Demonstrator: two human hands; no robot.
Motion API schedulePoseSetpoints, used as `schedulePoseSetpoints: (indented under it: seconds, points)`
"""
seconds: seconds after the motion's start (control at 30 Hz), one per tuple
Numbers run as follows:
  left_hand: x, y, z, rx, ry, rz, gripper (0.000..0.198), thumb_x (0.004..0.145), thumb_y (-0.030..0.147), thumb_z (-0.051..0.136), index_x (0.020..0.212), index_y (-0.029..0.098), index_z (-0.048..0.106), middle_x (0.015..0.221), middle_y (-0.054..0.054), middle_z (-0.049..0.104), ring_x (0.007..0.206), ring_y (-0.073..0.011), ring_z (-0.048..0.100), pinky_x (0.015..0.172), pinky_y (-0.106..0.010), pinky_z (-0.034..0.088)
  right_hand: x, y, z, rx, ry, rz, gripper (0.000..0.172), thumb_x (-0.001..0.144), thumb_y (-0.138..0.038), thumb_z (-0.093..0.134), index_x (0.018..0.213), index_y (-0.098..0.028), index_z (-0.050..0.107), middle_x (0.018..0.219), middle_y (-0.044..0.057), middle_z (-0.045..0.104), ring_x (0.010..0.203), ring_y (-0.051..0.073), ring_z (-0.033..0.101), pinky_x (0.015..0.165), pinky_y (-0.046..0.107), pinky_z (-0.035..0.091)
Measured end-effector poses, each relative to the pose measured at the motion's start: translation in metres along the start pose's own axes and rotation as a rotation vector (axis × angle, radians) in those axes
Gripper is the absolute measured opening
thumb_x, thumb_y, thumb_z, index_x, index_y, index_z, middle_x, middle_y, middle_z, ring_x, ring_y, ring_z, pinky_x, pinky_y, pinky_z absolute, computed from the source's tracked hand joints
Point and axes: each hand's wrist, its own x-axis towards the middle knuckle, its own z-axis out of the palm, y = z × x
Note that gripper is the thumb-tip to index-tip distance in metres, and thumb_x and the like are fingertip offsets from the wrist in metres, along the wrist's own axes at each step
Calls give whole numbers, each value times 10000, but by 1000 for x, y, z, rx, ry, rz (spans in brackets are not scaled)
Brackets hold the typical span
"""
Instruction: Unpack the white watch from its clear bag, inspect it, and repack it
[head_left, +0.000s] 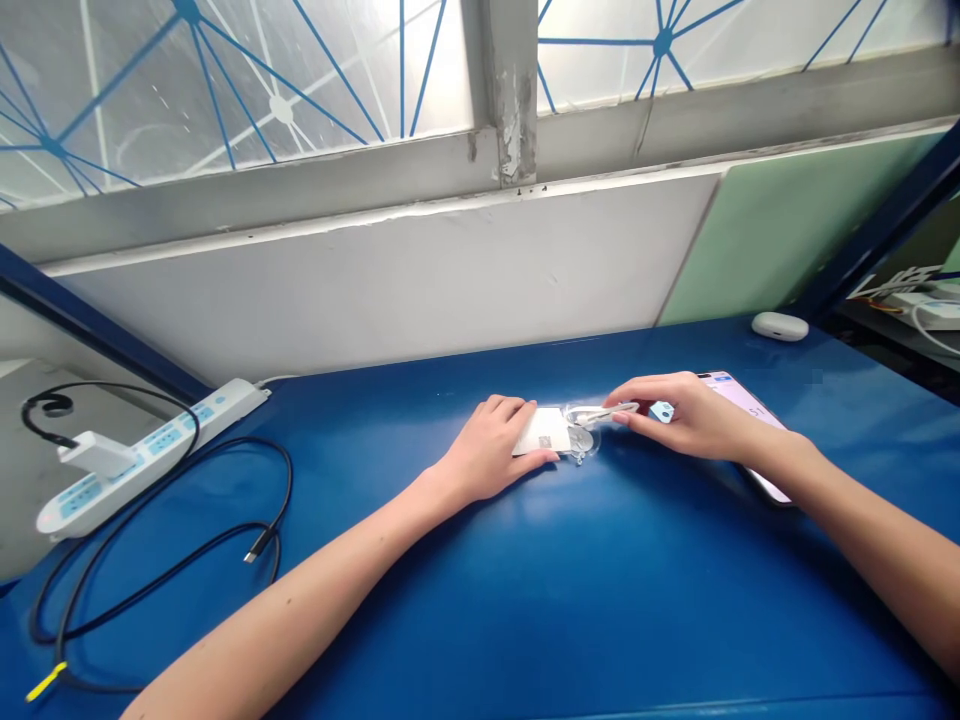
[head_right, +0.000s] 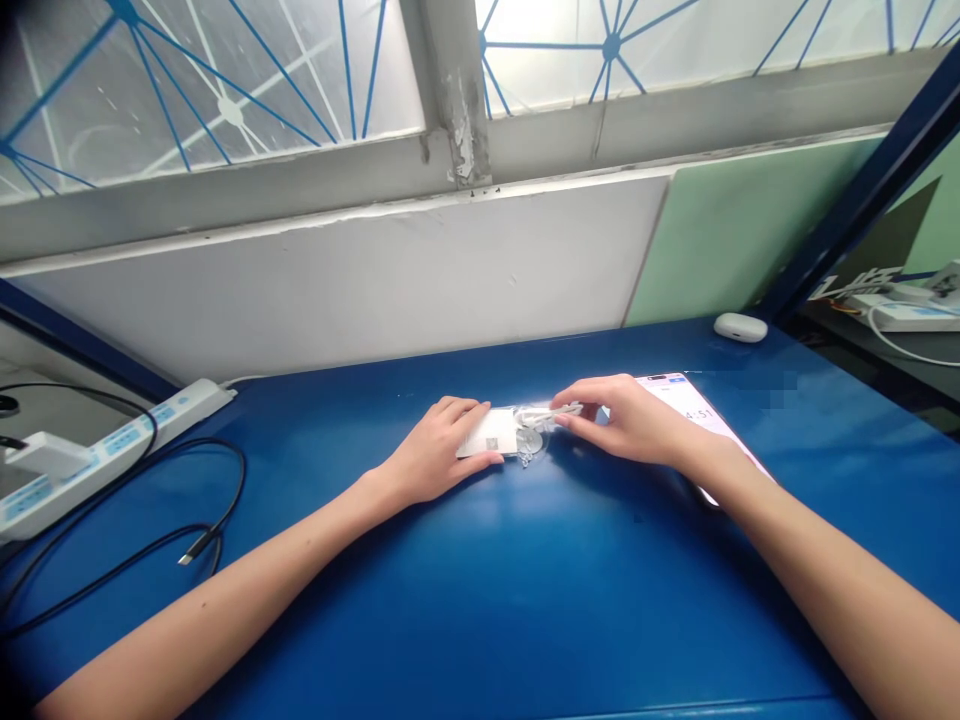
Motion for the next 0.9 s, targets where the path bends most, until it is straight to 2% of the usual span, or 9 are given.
schedulePoseSetpoints:
  seconds: [0.13, 0.3, 0.47, 0.67, 0.9]
  points:
    - [-1, 0, 0, -87, 28, -5, 594, 906, 566, 565, 1310, 130, 560, 1284, -201, 579, 1174, -364, 493, 1009, -506, 384, 1, 1, -4, 8, -6, 0, 232, 870, -388, 636, 1026, -258, 747, 992, 59, 765, 773, 242, 708, 714, 375, 563]
    - [-2, 0, 0, -108, 58, -10, 528, 933, 534, 542, 1312, 167, 557, 1277, -175, 588, 1177, -337, 513, 1012, -478, 398, 1, -3, -2, 10, -7, -35, 213, 855, -379, 661, 1004, -268, 764, 1027, 58, 765, 858, 265, 723, 761, 387, 575]
    - [-3, -2, 3, -41, 88, 52, 532, 947, 524, 527, 1297, 124, 551, 1247, -188, 603, 1132, -329, 537, 967, -476, 446, 1, -7, 15, 11, 83, -94, 222, 869, -348, 655, 1051, -260, 747, 1113, 56, 750, 956, 262, 724, 860, 400, 579]
    - [-2, -3, 6, 48, 106, 83, 514, 944, 529, 538, 1262, 127, 552, 1224, -159, 620, 1104, -309, 556, 939, -452, 482, 0, -2, 31, -84, 69, -149, 222, 902, -305, 607, 1084, -238, 716, 1150, 52, 743, 1012, 244, 714, 872, 372, 577]
    - [-3, -2, 6, 72, 110, 89, 529, 936, 544, 542, 1253, 120, 554, 1222, -164, 622, 1098, -309, 563, 938, -455, 486, 1, -3, 46, -178, 73, -163, 240, 925, -314, 597, 1120, -214, 693, 1122, 77, 748, 1038, 262, 692, 900, 413, 555]
